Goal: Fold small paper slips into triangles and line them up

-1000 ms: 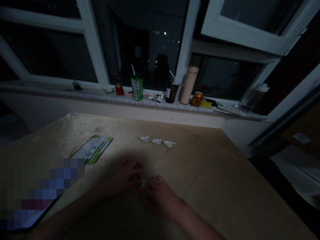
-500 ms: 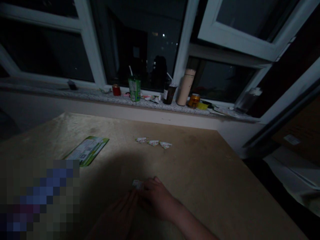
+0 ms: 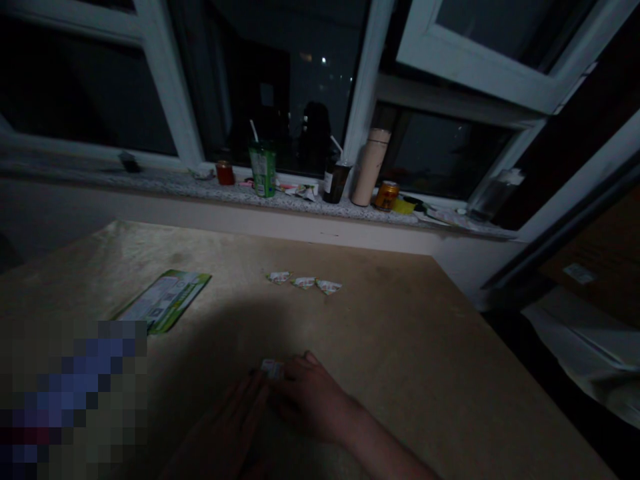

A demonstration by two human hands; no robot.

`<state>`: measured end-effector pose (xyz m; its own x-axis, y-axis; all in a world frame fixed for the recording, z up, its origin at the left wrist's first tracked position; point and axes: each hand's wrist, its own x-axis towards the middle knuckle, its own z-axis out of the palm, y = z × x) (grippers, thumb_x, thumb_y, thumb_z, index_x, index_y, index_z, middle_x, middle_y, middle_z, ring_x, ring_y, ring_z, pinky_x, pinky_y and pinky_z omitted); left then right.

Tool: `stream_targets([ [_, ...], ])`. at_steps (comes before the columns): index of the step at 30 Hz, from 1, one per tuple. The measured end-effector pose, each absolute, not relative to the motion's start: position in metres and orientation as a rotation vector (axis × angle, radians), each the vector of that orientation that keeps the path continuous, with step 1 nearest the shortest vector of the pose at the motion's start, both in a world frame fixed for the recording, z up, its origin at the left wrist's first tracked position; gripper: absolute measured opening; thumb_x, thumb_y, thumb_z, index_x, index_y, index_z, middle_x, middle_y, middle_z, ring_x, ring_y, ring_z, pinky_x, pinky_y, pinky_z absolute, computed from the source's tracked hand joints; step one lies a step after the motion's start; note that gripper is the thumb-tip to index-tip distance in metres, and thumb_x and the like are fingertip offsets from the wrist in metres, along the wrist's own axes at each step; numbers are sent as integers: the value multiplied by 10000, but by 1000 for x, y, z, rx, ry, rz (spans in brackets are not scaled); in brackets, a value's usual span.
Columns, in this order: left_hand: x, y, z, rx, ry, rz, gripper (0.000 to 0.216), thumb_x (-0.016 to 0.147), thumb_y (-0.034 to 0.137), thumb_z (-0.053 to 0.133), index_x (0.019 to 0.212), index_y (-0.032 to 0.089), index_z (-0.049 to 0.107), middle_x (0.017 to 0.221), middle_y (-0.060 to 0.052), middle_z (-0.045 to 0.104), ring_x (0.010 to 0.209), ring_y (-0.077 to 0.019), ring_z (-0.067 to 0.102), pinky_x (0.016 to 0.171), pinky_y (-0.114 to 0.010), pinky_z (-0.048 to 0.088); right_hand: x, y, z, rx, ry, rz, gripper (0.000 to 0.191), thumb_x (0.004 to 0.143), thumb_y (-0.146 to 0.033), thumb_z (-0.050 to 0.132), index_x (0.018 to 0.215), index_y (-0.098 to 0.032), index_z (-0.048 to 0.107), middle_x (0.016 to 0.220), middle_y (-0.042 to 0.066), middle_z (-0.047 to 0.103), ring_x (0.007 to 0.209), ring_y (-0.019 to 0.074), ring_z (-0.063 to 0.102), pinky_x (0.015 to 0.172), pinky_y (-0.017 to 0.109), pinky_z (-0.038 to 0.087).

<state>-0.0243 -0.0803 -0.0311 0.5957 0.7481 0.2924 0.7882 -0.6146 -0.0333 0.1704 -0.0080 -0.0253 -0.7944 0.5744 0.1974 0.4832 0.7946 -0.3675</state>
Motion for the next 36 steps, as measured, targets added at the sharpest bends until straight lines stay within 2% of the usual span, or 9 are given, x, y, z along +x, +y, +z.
stream_targets([
  [4, -26, -80, -27, -2620, -1287, -393, 654, 798, 552, 532, 1246, 76, 534, 1242, -218, 568, 1116, -335, 559, 933, -384, 437, 169, -9, -31, -798, -2675, 367, 134, 894, -271, 498, 973, -235, 600, 868, 32, 604, 826, 170, 521, 732, 311, 311],
  [8, -25, -81, -23, -2594, -1347, -412, 597, 801, 457, 548, 1260, 77, 504, 1255, -191, 568, 1140, -320, 538, 963, -377, 417, 168, -10, -33, -798, -2665, 290, 125, 905, -257, 475, 911, -213, 591, 848, 29, 603, 791, 164, 521, 712, 310, 299],
  [12, -23, -82, -26, -2576, -1299, -423, 627, 771, 443, 569, 1244, 37, 504, 1249, -221, 562, 1132, -332, 542, 951, -377, 427, 167, -11, -32, -799, -2660, 279, 130, 913, -255, 467, 943, -222, 589, 872, 23, 609, 813, 165, 526, 714, 307, 300],
  [18, -20, -79, -25, -2527, -1259, -338, 589, 795, 456, 543, 1190, 19, 561, 1190, -228, 602, 1057, -321, 599, 905, -366, 461, 168, -10, -34, -799, -2654, 205, 147, 917, -290, 479, 925, -215, 605, 806, 34, 600, 791, 170, 514, 712, 307, 302],
  [27, -21, -79, -20, -2526, -1236, -216, 598, 794, 496, 535, 1146, 20, 626, 1189, -225, 597, 1048, -316, 610, 882, -365, 468, 169, -13, -28, -851, -2642, 277, 201, 931, -316, 461, 1076, -273, 593, 842, 31, 600, 825, 174, 503, 750, 314, 303],
  [33, -26, -74, -20, -2526, -1259, -275, 563, 857, 511, 452, 1195, 89, 609, 1235, -173, 587, 1089, -320, 576, 906, -419, 421, 168, -13, -31, -865, -2647, 263, 173, 924, -313, 475, 993, -251, 621, 826, 29, 599, 812, 167, 506, 753, 315, 303],
  [36, -30, -72, -30, -2505, -1361, -333, 611, 851, 559, 441, 1241, 108, 572, 1286, -166, 550, 1150, -327, 522, 947, -431, 376, 168, -12, -31, -846, -2644, 251, 167, 921, -303, 479, 1006, -253, 613, 831, 27, 610, 801, 162, 516, 737, 312, 302],
])
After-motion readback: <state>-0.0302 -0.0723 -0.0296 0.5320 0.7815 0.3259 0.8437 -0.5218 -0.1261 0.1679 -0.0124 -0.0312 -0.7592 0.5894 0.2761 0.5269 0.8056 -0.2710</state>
